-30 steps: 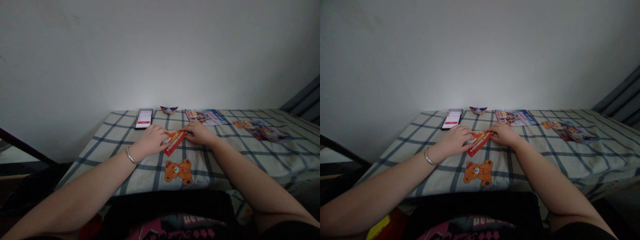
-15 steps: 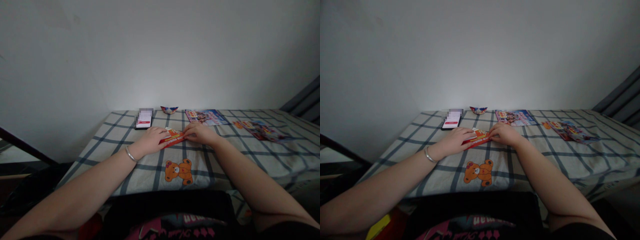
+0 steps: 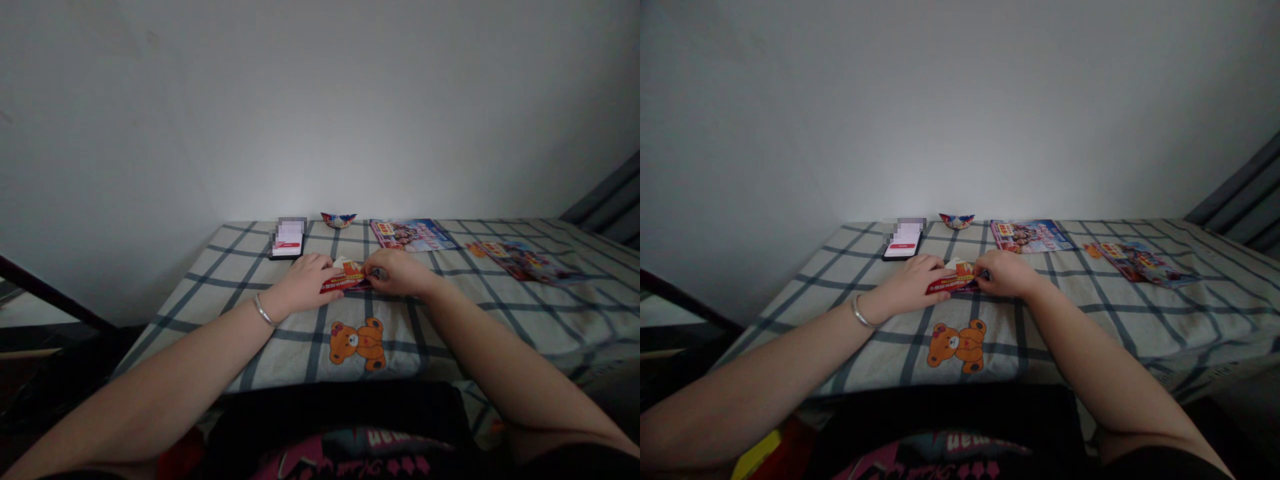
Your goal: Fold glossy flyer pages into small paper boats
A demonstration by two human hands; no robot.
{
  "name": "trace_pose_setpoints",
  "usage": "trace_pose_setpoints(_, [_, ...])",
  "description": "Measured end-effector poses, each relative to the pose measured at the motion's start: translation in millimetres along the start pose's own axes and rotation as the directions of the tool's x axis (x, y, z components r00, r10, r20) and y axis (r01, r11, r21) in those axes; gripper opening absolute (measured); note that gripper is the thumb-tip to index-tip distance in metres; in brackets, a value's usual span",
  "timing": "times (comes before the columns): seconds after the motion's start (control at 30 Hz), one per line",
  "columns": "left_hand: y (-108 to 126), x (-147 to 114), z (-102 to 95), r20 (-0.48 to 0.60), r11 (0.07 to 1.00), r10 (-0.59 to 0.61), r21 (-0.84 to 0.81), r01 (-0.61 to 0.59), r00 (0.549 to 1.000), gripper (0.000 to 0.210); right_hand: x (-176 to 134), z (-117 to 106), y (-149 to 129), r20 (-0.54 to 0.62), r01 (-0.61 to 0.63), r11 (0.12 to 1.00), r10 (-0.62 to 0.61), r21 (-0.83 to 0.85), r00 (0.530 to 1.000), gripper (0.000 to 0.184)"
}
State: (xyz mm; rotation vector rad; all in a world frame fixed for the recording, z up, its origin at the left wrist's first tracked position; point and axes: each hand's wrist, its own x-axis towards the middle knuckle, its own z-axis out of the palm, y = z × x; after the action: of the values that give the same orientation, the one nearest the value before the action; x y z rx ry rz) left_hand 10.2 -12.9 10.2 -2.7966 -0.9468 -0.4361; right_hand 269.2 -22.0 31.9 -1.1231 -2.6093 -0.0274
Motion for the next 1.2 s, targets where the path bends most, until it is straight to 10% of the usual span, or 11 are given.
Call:
trace_pose_setpoints(0.33, [0, 4, -5.2, -0.002, 1.0, -0.007, -0.012, 0.007, 1.0, 0.038, 6, 10, -4, 0.042, 0.198, 0.98, -0.198, 0.015, 0.979, 0.028])
trace_pose_setpoints(1.2, [-4, 12, 4.3, -0.081, 0.995, -0.091, -0.05, 0.087, 0.993, 0.027, 13, 14, -15, -0.03, -0.286, 0.954, 0.285, -0.086, 0.958, 0.022])
